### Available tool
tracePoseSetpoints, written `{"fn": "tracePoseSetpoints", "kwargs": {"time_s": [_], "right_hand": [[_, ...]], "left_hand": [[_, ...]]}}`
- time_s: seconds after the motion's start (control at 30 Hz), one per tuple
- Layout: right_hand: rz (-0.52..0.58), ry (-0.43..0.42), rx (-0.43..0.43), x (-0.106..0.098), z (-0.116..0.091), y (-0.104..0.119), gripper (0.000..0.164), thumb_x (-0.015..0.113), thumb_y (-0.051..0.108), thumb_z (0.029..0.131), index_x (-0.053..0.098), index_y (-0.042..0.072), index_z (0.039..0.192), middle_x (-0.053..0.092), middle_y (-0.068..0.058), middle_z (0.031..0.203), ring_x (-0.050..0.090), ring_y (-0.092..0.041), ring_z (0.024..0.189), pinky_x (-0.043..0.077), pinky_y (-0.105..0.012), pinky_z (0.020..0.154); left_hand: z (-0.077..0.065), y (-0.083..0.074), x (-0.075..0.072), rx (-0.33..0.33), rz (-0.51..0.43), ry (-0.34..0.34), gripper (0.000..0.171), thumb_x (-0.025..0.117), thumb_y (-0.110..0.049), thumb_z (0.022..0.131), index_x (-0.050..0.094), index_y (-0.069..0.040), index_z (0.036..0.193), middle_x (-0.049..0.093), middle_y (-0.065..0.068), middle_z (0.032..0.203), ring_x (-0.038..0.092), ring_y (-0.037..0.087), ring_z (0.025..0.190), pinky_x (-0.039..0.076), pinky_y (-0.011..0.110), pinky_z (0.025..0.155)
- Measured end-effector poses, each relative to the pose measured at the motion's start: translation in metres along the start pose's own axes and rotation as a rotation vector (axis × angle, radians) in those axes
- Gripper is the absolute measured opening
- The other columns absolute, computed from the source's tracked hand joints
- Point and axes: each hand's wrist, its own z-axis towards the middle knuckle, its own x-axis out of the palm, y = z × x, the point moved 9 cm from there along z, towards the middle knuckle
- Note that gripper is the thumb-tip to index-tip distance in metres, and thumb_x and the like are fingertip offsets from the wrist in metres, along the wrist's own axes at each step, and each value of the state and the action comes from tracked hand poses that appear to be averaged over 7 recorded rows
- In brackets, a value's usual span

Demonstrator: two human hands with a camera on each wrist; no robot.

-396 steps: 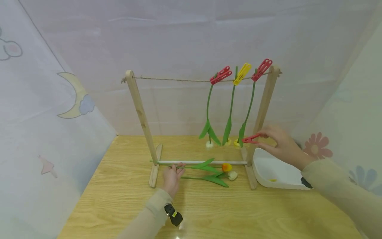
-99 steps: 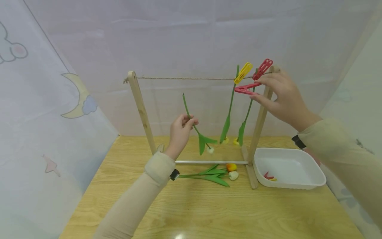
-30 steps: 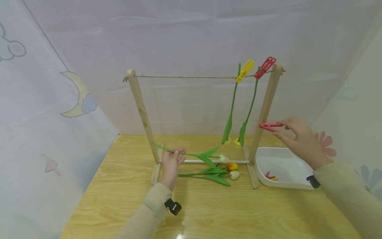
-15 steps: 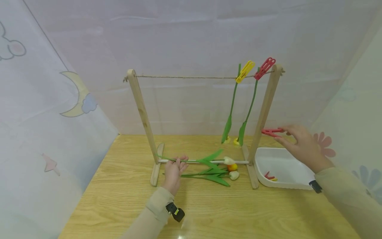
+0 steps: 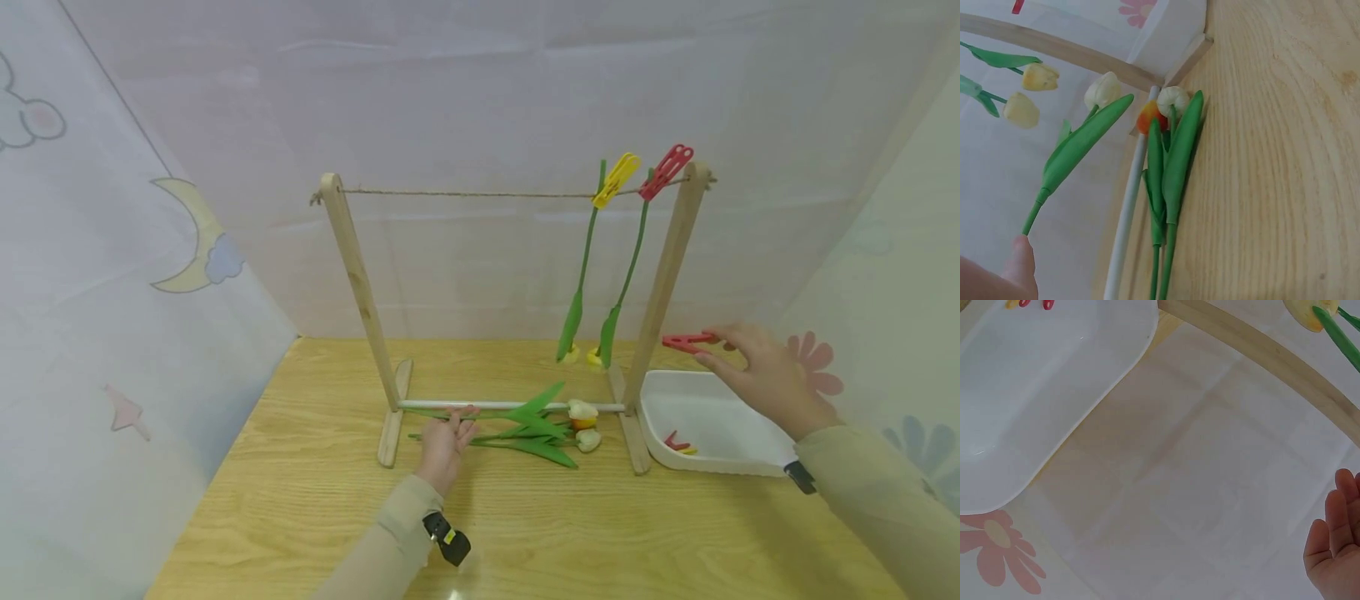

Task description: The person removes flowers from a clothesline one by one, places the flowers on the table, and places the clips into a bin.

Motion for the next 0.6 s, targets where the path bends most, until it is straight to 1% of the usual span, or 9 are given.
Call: {"fn": "tracePoseSetpoints", "kwargs": {"time_s": [0.13,0.2,0.23,0.3,0.33,0.4,0.5,0.6], "right_hand": [[-0.02,0.001,-0.003,0.002,-0.002,-0.005,0.038,0.068,0.017,0.092,0.058,-0.01,0.119,0.057,-0.033,0.114,0.048,-0.048,0.104,0.04,-0.062,0.078],[-0.021,-0.003,-0.002,0.002,-0.002,-0.007,0.038,0.068,0.015,0.092,0.058,-0.01,0.119,0.057,-0.032,0.112,0.05,-0.046,0.101,0.042,-0.058,0.075],[-0.021,0.0,0.004,0.002,-0.002,-0.009,0.039,0.067,0.016,0.093,0.058,-0.01,0.12,0.058,-0.031,0.111,0.05,-0.045,0.099,0.042,-0.057,0.074],[-0.012,0.005,0.018,0.002,-0.003,-0.011,0.039,0.067,0.016,0.093,0.057,-0.01,0.121,0.058,-0.03,0.109,0.05,-0.042,0.097,0.042,-0.054,0.071],[-0.012,0.006,0.024,0.003,-0.003,-0.013,0.04,0.067,0.016,0.093,0.057,-0.01,0.121,0.058,-0.029,0.108,0.051,-0.041,0.095,0.042,-0.052,0.07],[-0.013,0.011,0.026,0.003,-0.004,-0.014,0.039,0.066,0.016,0.094,0.057,-0.01,0.121,0.06,-0.027,0.105,0.051,-0.039,0.094,0.042,-0.05,0.069],[-0.031,0.023,0.027,0.005,-0.004,-0.017,0.04,0.067,0.017,0.093,0.057,-0.009,0.122,0.061,-0.026,0.103,0.053,-0.039,0.094,0.043,-0.051,0.07],[-0.037,0.041,0.037,0.008,-0.006,-0.021,0.04,0.067,0.019,0.093,0.057,-0.008,0.121,0.062,-0.025,0.102,0.054,-0.039,0.093,0.042,-0.049,0.069]], "left_hand": [[0.002,0.007,-0.001,-0.02,-0.019,-0.018,0.006,0.031,0.0,0.105,0.036,0.002,0.106,0.044,0.034,0.137,0.043,0.044,0.129,0.042,0.041,0.104],[0.001,0.009,-0.001,-0.023,-0.027,-0.025,0.005,0.03,0.002,0.104,0.034,0.003,0.107,0.045,0.034,0.136,0.043,0.045,0.128,0.044,0.039,0.102],[0.001,0.01,-0.001,-0.025,-0.032,-0.028,0.004,0.03,0.002,0.104,0.033,0.0,0.102,0.045,0.034,0.136,0.044,0.044,0.128,0.046,0.038,0.101],[0.001,0.011,0.0,-0.025,-0.043,-0.034,0.007,0.03,0.002,0.104,0.032,-0.001,0.099,0.046,0.034,0.135,0.045,0.044,0.127,0.048,0.036,0.098],[0.001,0.012,0.0,-0.026,-0.048,-0.034,0.007,0.03,0.002,0.105,0.032,-0.001,0.099,0.045,0.034,0.135,0.045,0.044,0.127,0.048,0.036,0.098],[0.001,0.014,-0.001,-0.026,-0.054,-0.044,0.003,0.03,0.002,0.104,0.033,0.002,0.106,0.047,0.034,0.134,0.047,0.044,0.126,0.049,0.035,0.097],[0.004,0.018,-0.001,-0.024,-0.053,-0.047,0.016,0.03,0.003,0.104,0.028,0.007,0.12,0.048,0.033,0.133,0.048,0.044,0.125,0.047,0.039,0.1],[0.007,0.023,-0.002,-0.021,-0.039,-0.038,0.013,0.029,0.004,0.104,0.029,0.004,0.117,0.05,0.031,0.131,0.048,0.043,0.125,0.044,0.042,0.103]]}}
